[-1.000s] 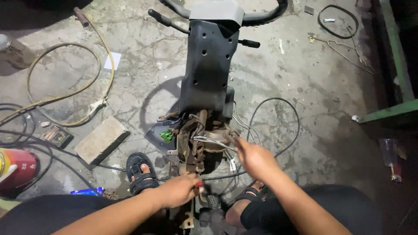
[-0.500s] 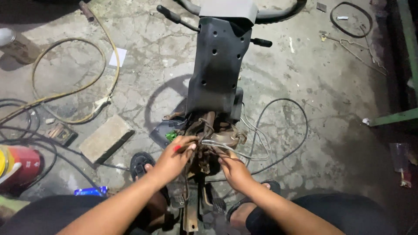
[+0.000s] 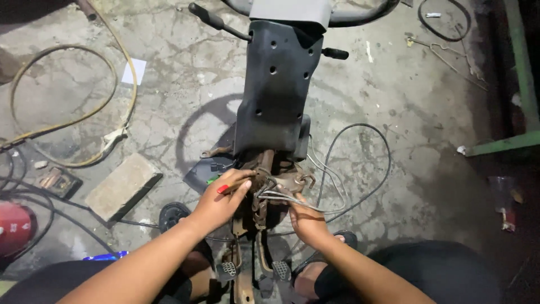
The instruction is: Repairing and inspecting the wiring and mechanical assembly of a vehicle steering column.
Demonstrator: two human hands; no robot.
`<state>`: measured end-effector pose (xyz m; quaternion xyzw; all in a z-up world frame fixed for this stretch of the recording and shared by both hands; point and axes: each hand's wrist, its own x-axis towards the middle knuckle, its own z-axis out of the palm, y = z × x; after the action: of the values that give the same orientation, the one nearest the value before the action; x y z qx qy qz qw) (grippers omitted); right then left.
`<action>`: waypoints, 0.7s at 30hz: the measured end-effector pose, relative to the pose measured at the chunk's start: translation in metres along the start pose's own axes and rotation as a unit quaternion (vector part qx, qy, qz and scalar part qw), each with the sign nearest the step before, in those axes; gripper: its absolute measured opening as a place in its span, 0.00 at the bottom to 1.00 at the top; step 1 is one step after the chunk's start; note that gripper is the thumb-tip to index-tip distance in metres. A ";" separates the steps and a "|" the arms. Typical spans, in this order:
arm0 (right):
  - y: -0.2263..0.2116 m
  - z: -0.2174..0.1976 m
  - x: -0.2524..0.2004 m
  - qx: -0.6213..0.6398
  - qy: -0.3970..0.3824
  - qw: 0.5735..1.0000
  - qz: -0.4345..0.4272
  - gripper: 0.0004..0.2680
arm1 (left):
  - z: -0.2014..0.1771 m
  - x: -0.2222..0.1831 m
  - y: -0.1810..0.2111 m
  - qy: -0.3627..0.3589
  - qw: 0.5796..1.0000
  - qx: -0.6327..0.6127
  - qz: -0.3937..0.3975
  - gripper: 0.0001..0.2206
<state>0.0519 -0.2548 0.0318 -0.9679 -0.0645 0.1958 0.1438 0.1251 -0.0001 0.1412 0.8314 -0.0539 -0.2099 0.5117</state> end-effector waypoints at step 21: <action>0.004 -0.025 0.014 0.076 -0.044 0.992 0.095 0.15 | 0.057 0.032 -0.040 -0.108 0.942 0.214 0.236 0.07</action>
<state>0.0747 -0.2622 0.0481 -0.9463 0.0370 0.2556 0.1945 0.1258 -0.0380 0.0746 0.8575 -0.3466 -0.1550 0.3472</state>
